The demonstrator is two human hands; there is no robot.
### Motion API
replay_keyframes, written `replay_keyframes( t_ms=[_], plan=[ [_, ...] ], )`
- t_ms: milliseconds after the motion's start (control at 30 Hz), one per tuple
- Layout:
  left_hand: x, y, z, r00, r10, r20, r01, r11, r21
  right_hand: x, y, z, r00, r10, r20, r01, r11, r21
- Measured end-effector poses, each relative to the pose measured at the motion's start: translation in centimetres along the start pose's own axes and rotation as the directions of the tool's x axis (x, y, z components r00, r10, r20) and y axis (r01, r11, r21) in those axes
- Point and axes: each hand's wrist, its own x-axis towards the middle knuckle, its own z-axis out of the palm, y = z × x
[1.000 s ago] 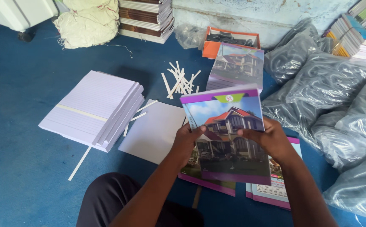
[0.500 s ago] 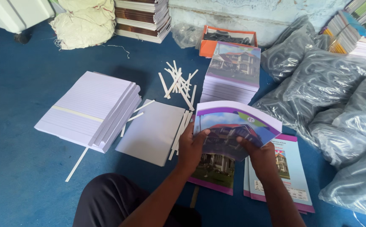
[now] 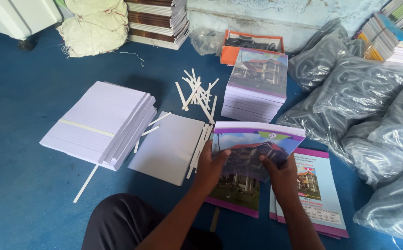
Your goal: The person sits on the floor and assembles notebooks by inserting loose lined paper into printed covers. They handle stacks of paper and covers, align the paper within the cover, and place the completed notebooks into a growing stack.
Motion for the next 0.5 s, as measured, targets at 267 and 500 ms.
replay_keyframes(
  t_ms=[267, 500],
  plan=[
    [-0.4, 0.3, 1.3, 0.990, -0.135, -0.042, 0.133, 0.989, -0.059, 0.0, 2.5, 0.0, 0.999, -0.027, 0.047, 0.024, 0.998, 0.056],
    [0.1, -1.4, 0.6, 0.996, -0.083, 0.024, 0.085, 0.990, -0.109, 0.2, 2.4, 0.1, 0.997, -0.016, 0.073, 0.008, 0.993, 0.117]
  ],
)
